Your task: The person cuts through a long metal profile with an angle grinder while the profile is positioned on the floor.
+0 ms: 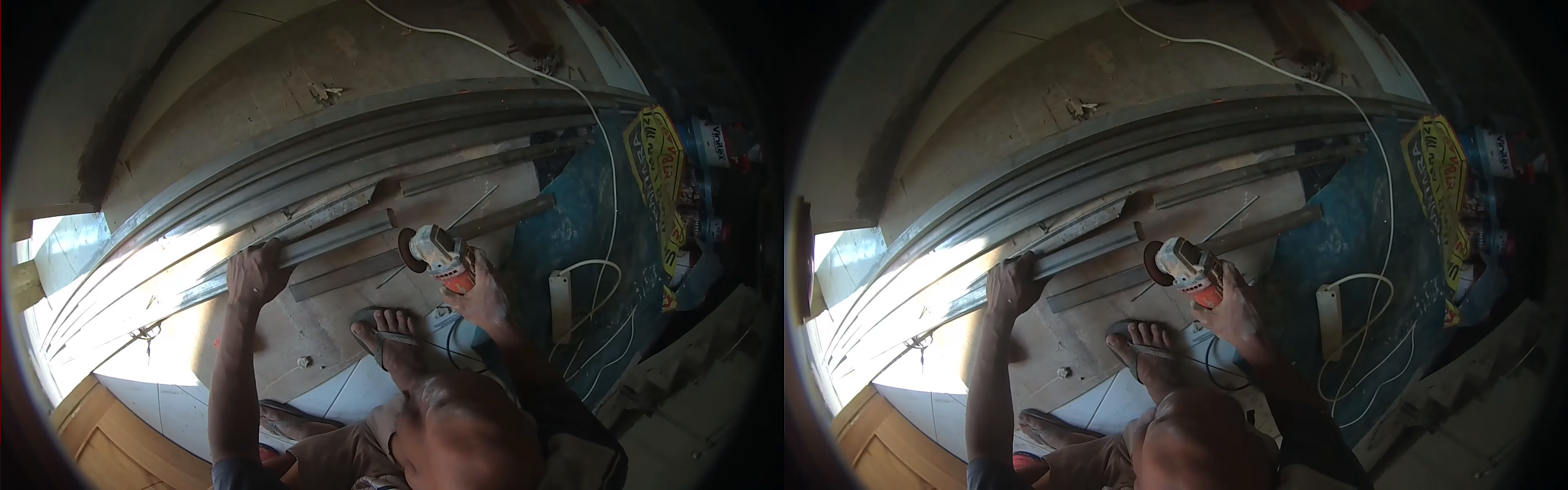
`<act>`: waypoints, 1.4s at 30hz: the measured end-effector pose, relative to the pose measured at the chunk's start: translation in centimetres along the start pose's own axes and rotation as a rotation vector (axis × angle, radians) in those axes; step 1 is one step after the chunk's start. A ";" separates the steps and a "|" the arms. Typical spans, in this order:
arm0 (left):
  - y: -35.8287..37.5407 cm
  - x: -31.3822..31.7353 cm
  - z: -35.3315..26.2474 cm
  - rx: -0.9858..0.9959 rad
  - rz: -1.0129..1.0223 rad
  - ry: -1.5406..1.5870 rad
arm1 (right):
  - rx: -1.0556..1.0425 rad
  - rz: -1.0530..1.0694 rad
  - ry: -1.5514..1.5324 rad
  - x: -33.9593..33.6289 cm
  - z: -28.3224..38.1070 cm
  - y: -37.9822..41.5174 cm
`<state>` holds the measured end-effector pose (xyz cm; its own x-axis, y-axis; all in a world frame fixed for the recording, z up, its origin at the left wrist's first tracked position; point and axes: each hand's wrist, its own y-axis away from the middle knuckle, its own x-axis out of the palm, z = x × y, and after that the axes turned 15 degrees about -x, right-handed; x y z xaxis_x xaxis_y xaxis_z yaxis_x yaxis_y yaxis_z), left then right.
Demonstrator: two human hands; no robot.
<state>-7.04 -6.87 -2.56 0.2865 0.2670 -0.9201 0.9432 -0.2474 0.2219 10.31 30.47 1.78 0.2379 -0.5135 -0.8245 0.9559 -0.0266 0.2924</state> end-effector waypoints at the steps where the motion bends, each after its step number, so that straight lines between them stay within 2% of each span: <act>1: -0.1 0.0 0.0 -0.001 0.001 -0.001 | -0.006 -0.034 -0.054 0.1 -0.1 0.1; 9: -0.2 -0.2 -0.4 -0.041 0.030 0.047 | -0.074 -0.056 -0.042 1.0 -0.3 -0.9; 11: -0.3 -0.4 -0.5 -0.045 0.029 0.039 | 0.055 0.011 -0.068 0.6 1.0 -1.4; 18: -0.4 0.0 -0.6 -0.071 0.016 0.003 | -0.023 0.056 0.039 -1.2 3.0 -3.0; 20: -0.3 -0.5 -0.9 -0.065 0.014 0.011 | 0.068 0.106 -0.024 -1.9 4.2 -3.6; 23: -0.4 0.0 -0.6 -0.039 -0.015 0.011 | -0.039 -0.014 0.073 -0.9 4.0 -3.4; 27: -0.4 0.1 -0.4 -0.040 0.006 -0.007 | 0.021 0.050 0.078 -1.4 4.8 -3.6; 30: -0.3 -0.2 -0.7 -0.040 -0.030 0.027 | -0.006 -0.017 0.128 -0.5 4.1 -3.0; 35: -0.4 0.0 -0.4 -0.039 -0.019 0.046 | 0.055 0.016 -0.008 -1.0 2.9 -1.8; 38: -0.6 0.2 -0.1 -0.025 -0.025 0.038 | 0.011 -0.029 -0.061 -0.4 2.0 -1.1; 42: -0.4 0.1 -0.4 -0.023 -0.038 0.024 | 0.069 -0.041 -0.080 -0.8 3.3 -1.8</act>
<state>-7.36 -6.35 -2.58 0.2543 0.2976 -0.9202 0.9568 -0.2158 0.1947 7.79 28.11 3.49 0.1821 -0.5772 -0.7960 0.9497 -0.1067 0.2946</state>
